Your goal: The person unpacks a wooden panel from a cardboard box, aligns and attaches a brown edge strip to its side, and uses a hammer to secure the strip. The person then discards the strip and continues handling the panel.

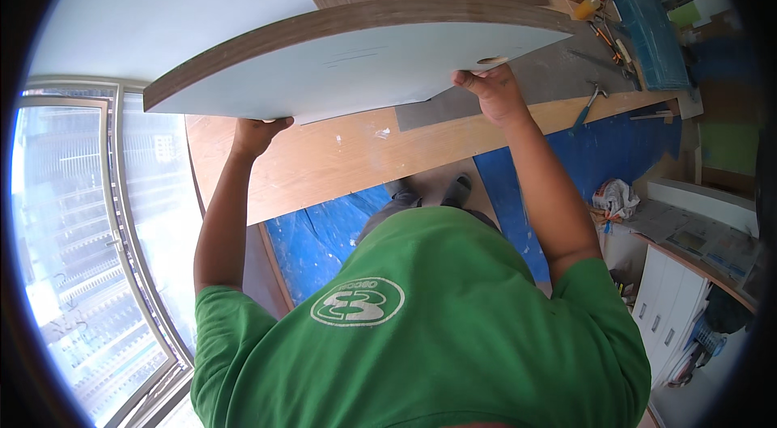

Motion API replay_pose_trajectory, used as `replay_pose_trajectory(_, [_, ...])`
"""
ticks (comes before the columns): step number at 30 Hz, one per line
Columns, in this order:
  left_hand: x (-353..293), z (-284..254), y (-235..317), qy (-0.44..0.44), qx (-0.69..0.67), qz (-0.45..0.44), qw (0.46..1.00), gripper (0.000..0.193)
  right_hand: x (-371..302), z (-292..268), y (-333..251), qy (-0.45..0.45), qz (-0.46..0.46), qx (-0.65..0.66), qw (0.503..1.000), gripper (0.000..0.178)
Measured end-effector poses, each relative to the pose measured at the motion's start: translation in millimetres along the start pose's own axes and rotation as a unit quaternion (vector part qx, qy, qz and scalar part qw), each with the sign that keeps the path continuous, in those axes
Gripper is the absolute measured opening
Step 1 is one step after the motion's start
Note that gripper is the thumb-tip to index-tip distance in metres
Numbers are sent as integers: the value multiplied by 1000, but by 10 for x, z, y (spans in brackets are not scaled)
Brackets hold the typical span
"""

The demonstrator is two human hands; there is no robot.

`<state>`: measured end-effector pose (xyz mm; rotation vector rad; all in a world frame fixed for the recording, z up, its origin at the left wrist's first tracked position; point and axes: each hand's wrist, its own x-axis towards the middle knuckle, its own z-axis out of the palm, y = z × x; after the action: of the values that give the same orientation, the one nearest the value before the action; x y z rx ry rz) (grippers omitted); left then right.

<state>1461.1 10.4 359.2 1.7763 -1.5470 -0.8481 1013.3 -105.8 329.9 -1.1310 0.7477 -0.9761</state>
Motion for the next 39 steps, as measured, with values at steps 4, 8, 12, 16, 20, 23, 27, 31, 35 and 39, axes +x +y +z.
replay_pose_trajectory(4, [-86, -272, -579, 26, 13, -26, 999, 31, 152, 618, -66, -16, 27, -21, 999, 38])
replay_pose_trajectory(8, [-246, -445, -1067, 73, 0, -58, 996, 36, 334, 1064, -86, -66, 38, -97, 992, 40])
replay_pose_trajectory(12, [-451, -563, -1408, 109, 14, -81, 991, 36, 437, 1370, 20, -89, 74, -208, 971, 38])
replay_pose_trajectory(16, [-586, -670, -1864, 103, 29, -22, 994, 27, 539, 1597, 262, -179, -16, -255, 950, 31])
replay_pose_trajectory(20, [-634, -727, -2399, 107, 7, 88, 990, 35, 559, 1748, 455, -211, -114, -229, 943, 34])
replay_pose_trajectory(23, [-646, -756, -2657, 70, -55, 109, 990, 51, 503, 1796, 499, -215, -57, -178, 959, 36])
replay_pose_trajectory(27, [-709, -701, -2767, 121, -47, 101, 986, 38, 383, 1812, 489, -218, 25, -122, 968, 35])
replay_pose_trajectory(31, [-874, -536, -2618, 234, 83, 8, 969, 25, 197, 1839, 509, -214, -81, -201, 952, 33])
replay_pose_trajectory(35, [-1476, -336, -2059, 211, 125, -23, 969, 20, 23, 1840, 539, -211, -137, -258, 933, 32])
replay_pose_trajectory(39, [-2149, -142, -1129, 71, 129, -7, 989, 15, -49, 1804, 572, -207, -140, -252, 935, 36])
